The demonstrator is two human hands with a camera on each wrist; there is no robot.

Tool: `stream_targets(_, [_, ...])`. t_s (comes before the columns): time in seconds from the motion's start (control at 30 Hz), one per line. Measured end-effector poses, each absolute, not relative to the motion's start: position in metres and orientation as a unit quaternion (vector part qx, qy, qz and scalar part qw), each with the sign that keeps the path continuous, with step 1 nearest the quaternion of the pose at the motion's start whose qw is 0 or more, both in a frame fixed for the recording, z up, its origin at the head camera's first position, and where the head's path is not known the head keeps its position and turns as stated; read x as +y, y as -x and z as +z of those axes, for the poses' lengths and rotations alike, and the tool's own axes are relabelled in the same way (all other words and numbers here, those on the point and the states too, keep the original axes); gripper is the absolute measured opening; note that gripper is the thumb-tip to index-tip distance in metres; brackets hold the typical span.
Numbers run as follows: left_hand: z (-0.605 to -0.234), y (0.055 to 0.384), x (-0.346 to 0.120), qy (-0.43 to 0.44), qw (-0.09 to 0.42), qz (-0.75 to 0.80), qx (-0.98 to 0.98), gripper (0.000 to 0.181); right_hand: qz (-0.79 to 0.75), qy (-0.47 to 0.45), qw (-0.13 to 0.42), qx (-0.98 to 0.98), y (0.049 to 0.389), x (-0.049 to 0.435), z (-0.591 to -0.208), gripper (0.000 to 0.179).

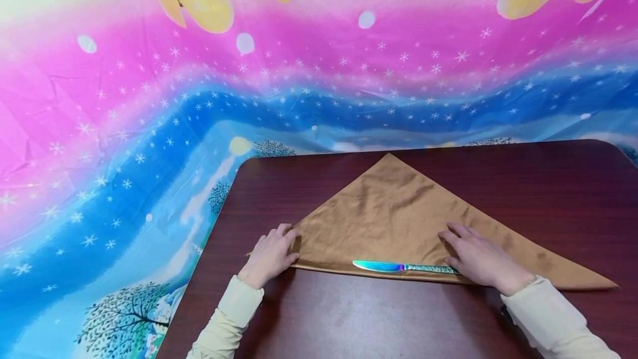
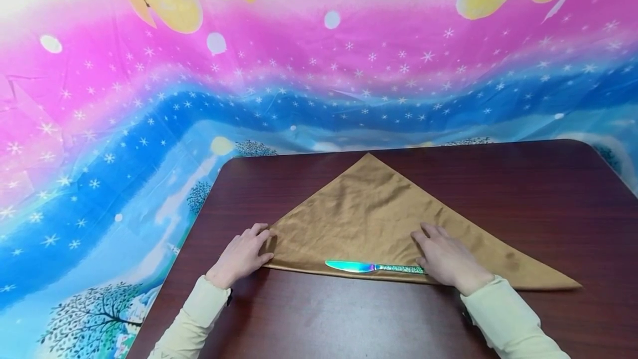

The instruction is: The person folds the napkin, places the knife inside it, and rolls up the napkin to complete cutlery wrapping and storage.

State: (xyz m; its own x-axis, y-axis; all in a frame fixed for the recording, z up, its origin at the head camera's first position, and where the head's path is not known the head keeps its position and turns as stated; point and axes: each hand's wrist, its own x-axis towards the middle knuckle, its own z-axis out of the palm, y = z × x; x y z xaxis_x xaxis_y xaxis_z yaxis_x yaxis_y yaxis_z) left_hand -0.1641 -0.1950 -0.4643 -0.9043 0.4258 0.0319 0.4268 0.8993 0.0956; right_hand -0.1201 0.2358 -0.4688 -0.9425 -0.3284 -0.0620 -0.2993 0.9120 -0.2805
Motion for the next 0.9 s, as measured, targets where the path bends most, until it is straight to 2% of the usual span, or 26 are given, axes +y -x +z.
stream_targets(0.33, [-0.463,0.155,-0.219,0.169,0.016,-0.038,-0.985,0.040,-0.122,0.142,0.059,0.981,0.119,0.249,-0.466,0.053])
stream_targets(0.9, [-0.459,0.145,-0.238,0.106,-0.012,-0.018,-0.994,0.031,-0.119,0.054,0.102,0.986,0.105,0.302,-0.459,0.066])
